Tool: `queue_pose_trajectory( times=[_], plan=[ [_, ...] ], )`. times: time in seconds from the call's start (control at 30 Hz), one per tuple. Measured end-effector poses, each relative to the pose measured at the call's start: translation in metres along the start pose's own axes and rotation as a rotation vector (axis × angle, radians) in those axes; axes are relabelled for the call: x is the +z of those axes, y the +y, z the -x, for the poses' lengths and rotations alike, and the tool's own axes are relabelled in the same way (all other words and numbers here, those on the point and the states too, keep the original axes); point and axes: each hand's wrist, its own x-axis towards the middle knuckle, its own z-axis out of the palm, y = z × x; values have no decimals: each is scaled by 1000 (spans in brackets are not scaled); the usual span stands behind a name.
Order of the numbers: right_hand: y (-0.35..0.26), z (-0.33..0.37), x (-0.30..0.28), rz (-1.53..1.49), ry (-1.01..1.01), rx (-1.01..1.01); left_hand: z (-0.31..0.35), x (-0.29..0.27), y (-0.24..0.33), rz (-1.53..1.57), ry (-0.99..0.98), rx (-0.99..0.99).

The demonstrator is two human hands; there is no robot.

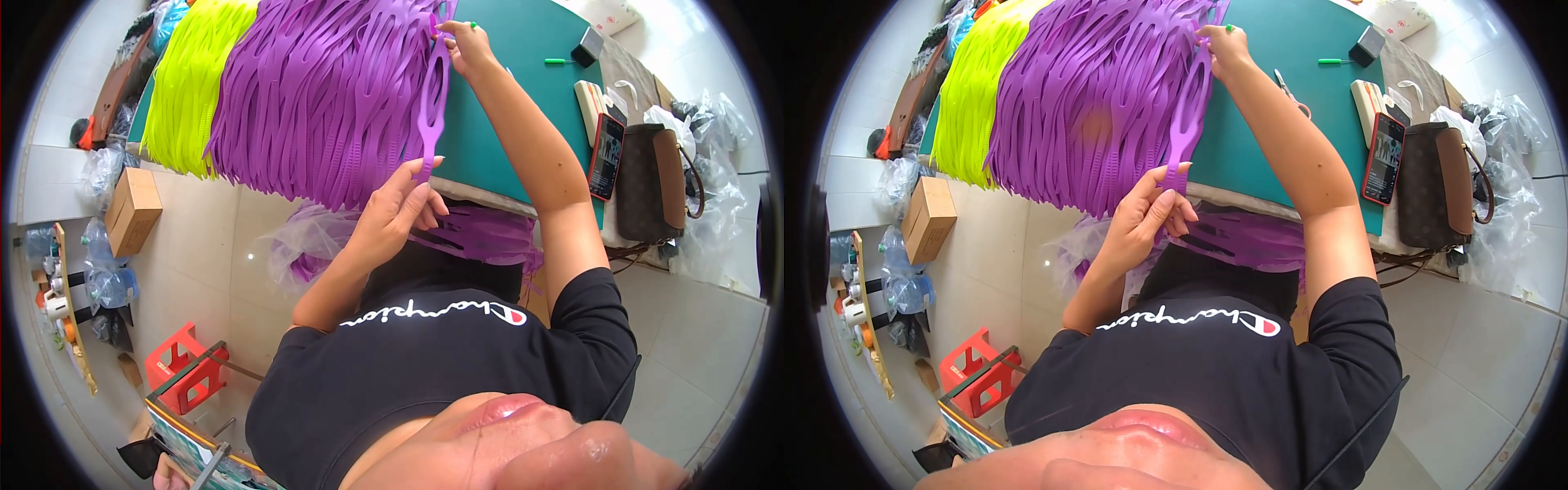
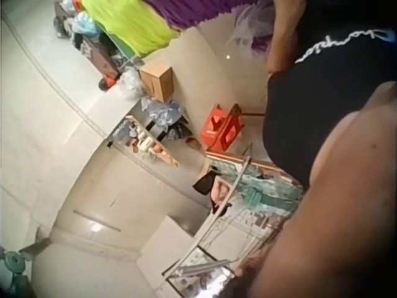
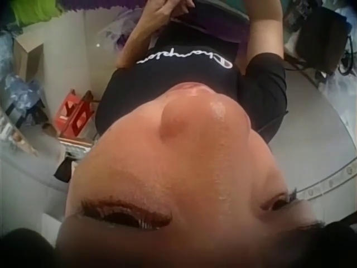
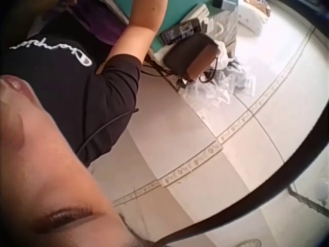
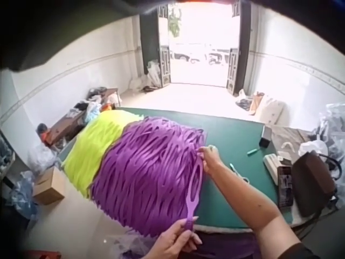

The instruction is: Inspecting and organizing purple mesh fabric strips using a small hook tool at a workshop table.

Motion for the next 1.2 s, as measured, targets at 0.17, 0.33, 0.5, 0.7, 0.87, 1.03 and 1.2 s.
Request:
queue_pose_trajectory(
  times=[0.17,0.33,0.5,0.7,0.87,1.03,1.2],
  plan=[
    [5,-33,25,249,106,-370,-10,-5,-12,-19,41,-44],
    [-20,-101,4,748,137,-389,-24,1,-21,-246,225,-55],
    [-18,-120,10,324,-270,-398,-11,-6,-27,-291,292,-58],
    [-12,-145,-11,1097,-312,-554,3,5,-20,-403,304,-90],
    [-38,-103,3,1535,-188,-669,8,10,-29,-741,309,-79],
    [-70,-50,1,1566,146,-738,42,11,-39,-485,15,-295],
    [-80,59,-19,1266,105,-820,68,-14,-188,-1157,64,-673]
  ],
)
